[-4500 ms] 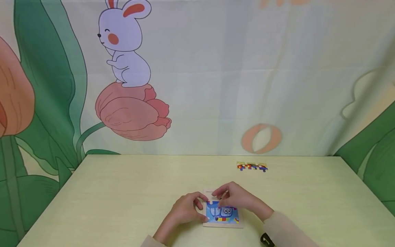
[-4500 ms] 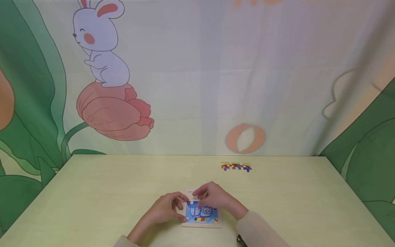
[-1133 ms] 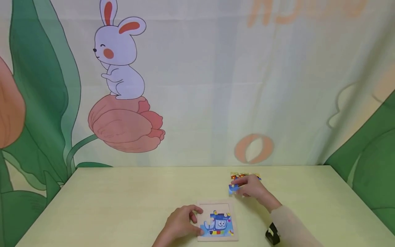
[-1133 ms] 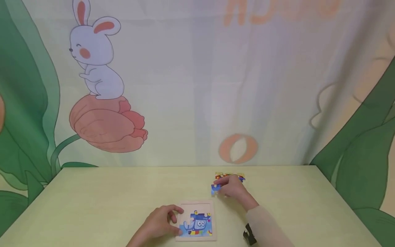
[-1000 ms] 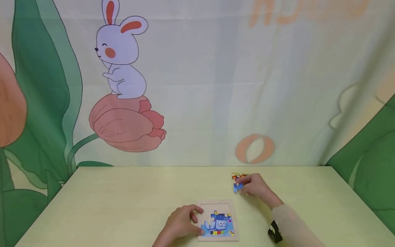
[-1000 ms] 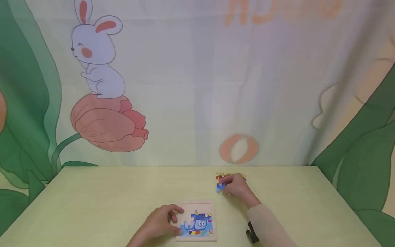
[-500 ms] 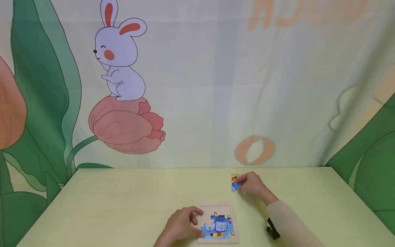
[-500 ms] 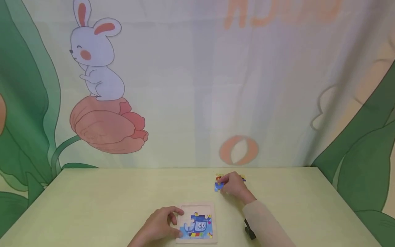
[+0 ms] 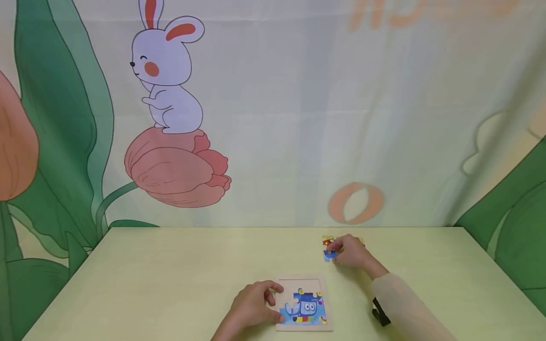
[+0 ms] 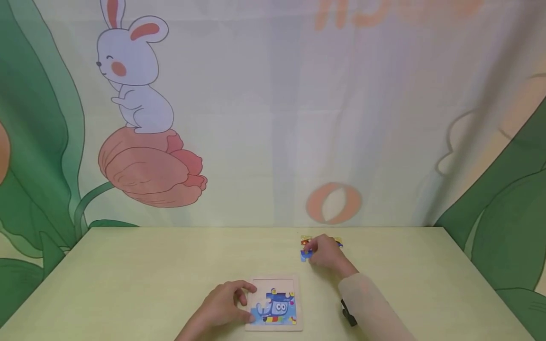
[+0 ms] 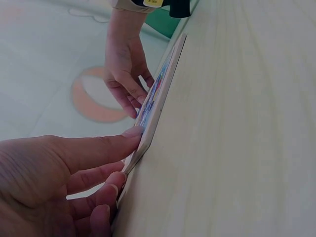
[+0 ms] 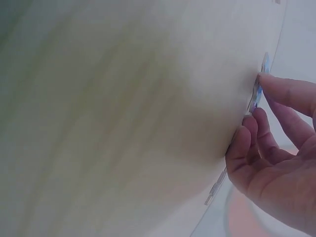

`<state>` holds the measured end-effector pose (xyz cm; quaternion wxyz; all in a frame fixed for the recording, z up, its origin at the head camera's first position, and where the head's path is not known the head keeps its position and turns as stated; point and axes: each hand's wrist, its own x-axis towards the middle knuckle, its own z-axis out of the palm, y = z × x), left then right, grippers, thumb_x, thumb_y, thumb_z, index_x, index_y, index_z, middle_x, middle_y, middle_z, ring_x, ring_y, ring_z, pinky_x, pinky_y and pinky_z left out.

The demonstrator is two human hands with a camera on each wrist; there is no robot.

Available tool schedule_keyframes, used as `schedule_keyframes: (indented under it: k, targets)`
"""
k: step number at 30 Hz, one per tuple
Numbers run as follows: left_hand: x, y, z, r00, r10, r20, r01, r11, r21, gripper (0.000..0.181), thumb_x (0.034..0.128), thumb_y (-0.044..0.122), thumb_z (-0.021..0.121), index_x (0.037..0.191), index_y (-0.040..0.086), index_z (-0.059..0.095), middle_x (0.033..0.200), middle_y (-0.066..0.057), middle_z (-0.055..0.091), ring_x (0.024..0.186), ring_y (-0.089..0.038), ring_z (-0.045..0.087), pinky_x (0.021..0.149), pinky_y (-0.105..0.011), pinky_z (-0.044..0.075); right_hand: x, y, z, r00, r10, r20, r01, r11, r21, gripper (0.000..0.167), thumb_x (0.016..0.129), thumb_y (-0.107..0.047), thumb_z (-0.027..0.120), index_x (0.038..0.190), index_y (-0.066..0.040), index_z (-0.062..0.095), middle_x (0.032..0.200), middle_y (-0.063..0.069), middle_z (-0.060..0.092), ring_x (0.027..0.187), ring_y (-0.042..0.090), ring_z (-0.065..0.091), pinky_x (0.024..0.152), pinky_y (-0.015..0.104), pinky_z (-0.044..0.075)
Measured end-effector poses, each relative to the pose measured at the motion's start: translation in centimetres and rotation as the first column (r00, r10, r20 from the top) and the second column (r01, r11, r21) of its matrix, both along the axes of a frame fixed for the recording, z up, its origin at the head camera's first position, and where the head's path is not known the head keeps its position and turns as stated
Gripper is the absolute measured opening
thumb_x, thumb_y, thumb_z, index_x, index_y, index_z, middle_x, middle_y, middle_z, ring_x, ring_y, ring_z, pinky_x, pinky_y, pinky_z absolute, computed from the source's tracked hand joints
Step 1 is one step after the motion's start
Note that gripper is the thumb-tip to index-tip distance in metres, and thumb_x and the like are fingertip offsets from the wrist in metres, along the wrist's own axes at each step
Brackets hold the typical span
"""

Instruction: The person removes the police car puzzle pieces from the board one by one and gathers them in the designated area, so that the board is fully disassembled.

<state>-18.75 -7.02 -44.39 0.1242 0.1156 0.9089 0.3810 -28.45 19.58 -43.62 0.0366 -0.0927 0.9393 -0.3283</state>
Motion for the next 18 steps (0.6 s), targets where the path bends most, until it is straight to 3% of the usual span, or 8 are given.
schedule_keyframes:
  k: [18]
  targets:
    - [0.07, -0.02, -0.03, 1.0, 0.008, 0.01, -0.008, 1.0, 0.003, 0.048, 0.0614, 0.027, 0.084, 0.103, 0.016, 0.063, 0.071, 0.004, 0.052, 0.067, -0.016, 0.045, 0.063, -0.031, 0.03, -0.13, -0.12, -0.02, 0.998, -0.061, 0.007, 0.061, 0.998, 0.019, 0.023, 0.069, 0.001, 0.075, 0.09, -0.003, 0.068, 0.08, 0.005, 0.058, 0.074, 0.018, 0.05, 0.068, 0.032, 0.044]
